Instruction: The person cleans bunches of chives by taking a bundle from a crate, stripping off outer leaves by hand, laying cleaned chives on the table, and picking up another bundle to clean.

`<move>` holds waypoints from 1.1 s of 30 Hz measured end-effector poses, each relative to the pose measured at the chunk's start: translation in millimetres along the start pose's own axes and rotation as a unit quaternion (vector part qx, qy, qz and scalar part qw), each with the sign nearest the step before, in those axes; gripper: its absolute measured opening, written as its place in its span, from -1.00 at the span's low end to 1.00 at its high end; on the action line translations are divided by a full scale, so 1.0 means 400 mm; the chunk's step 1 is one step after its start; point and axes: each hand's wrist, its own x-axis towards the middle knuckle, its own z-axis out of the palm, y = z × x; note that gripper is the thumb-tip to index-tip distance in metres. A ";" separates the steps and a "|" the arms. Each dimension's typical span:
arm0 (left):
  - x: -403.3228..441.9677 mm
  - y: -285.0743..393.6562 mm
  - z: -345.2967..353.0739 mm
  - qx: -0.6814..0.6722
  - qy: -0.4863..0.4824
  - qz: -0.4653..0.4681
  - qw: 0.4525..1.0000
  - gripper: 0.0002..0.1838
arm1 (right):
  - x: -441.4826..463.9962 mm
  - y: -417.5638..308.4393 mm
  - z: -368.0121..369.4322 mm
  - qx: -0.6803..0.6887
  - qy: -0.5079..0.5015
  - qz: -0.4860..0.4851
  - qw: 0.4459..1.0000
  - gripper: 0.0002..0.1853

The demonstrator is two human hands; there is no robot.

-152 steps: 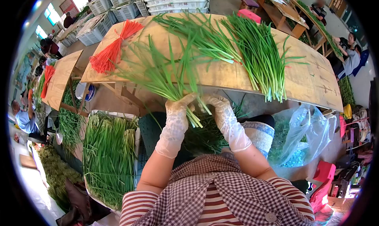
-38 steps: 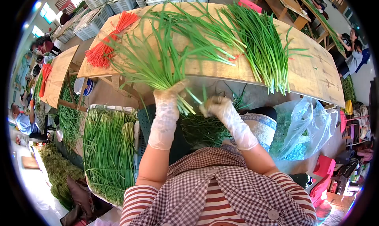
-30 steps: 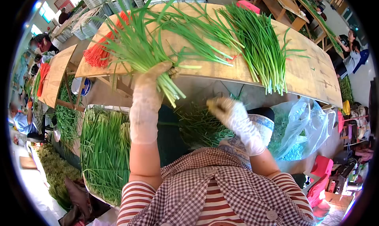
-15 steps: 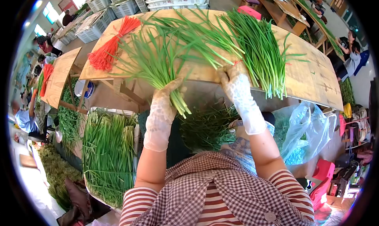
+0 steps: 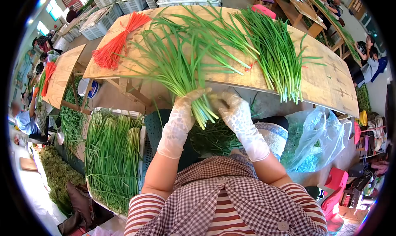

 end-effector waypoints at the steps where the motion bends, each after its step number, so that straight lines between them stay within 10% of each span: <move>1: -0.004 -0.001 0.000 0.009 0.014 0.014 1.000 -0.74 | -0.001 -0.017 -0.004 -0.067 0.059 -0.054 0.995 -0.78; 6: -0.004 -0.008 0.000 0.003 0.000 0.036 0.999 -0.77 | 0.031 0.009 0.014 -0.118 -0.012 -0.212 0.970 -0.82; 15: 0.015 -0.010 -0.025 0.051 0.009 0.026 0.998 -0.69 | 0.057 0.048 -0.042 -0.016 0.271 -0.107 0.957 -0.91; 18: 0.000 0.009 -0.040 0.048 -0.004 0.035 0.998 -0.62 | 0.018 0.007 -0.148 0.287 0.226 0.000 0.931 -0.92; 21: -0.005 0.052 -0.045 0.058 -0.006 0.121 0.991 -0.75 | -0.027 0.050 -0.249 -0.145 -0.120 -0.128 0.974 -0.90; 25: -0.040 0.147 0.050 0.001 -0.102 0.143 0.984 -0.77 | 0.060 0.052 -0.148 -0.318 0.116 -0.128 0.932 -0.79; 33: -0.046 0.139 0.076 0.032 0.024 0.210 0.977 -0.65 | 0.179 0.133 0.001 -0.394 0.146 -0.100 0.902 -0.81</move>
